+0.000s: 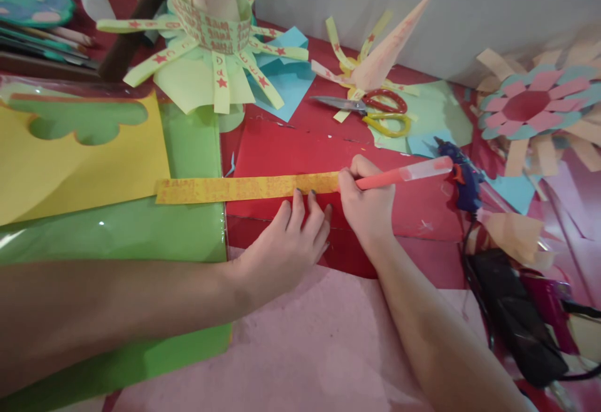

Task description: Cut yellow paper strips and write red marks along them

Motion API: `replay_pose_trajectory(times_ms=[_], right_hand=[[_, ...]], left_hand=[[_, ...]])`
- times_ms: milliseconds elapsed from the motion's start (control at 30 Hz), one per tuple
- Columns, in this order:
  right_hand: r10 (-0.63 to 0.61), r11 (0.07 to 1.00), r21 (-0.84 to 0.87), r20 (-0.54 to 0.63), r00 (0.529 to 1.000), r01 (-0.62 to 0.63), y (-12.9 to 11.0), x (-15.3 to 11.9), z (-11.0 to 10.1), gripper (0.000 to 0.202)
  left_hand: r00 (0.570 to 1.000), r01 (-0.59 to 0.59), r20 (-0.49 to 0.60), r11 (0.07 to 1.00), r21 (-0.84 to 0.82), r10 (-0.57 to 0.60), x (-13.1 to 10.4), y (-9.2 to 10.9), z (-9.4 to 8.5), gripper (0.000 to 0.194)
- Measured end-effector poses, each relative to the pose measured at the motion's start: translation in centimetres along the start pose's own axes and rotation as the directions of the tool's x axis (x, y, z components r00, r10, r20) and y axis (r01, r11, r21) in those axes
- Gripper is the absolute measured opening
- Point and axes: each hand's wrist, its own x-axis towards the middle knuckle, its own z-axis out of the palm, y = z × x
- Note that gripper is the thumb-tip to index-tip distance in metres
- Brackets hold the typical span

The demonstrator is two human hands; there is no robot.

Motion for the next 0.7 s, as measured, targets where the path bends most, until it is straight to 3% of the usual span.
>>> replay_pose_trajectory(times_ms=[100, 200, 300, 367, 500, 700], right_hand=[[0.036, 0.999, 0.012, -0.013, 0.999, -0.036, 0.1, 0.1, -0.1, 0.032], [0.146, 0.972, 0.184, 0.002, 0.989, -0.144, 0.9, 0.5, -0.6, 0.032], [0.234, 0.841, 0.467, 0.143, 0.962, -0.274, 1.8, 1.1, -1.1, 0.032], [0.245, 0.786, 0.548, 0.151, 0.958, -0.288, 2.1, 1.3, -1.2, 0.031], [0.204, 0.847, 0.483, 0.094, 0.974, -0.224, 1.5, 1.0, -1.2, 0.032], [0.102, 0.958, 0.251, 0.155, 0.983, -0.139, 0.4, 0.6, -1.4, 0.036]], left_hand=[[1.000, -0.005, 0.009, 1.000, 0.000, 0.005, 0.0, 0.0, 0.0, 0.042], [0.999, -0.020, 0.026, 1.000, 0.009, 0.019, -0.1, 0.0, 0.1, 0.044], [0.999, -0.028, 0.036, 0.999, 0.015, 0.028, -0.1, 0.0, 0.0, 0.045], [0.999, -0.024, 0.037, 1.000, 0.013, 0.024, -0.1, 0.0, 0.0, 0.044], [0.999, -0.014, 0.028, 1.000, 0.005, 0.014, -0.1, 0.0, 0.0, 0.044], [1.000, -0.022, 0.017, 1.000, 0.004, 0.022, -0.2, 0.2, 0.2, 0.045]])
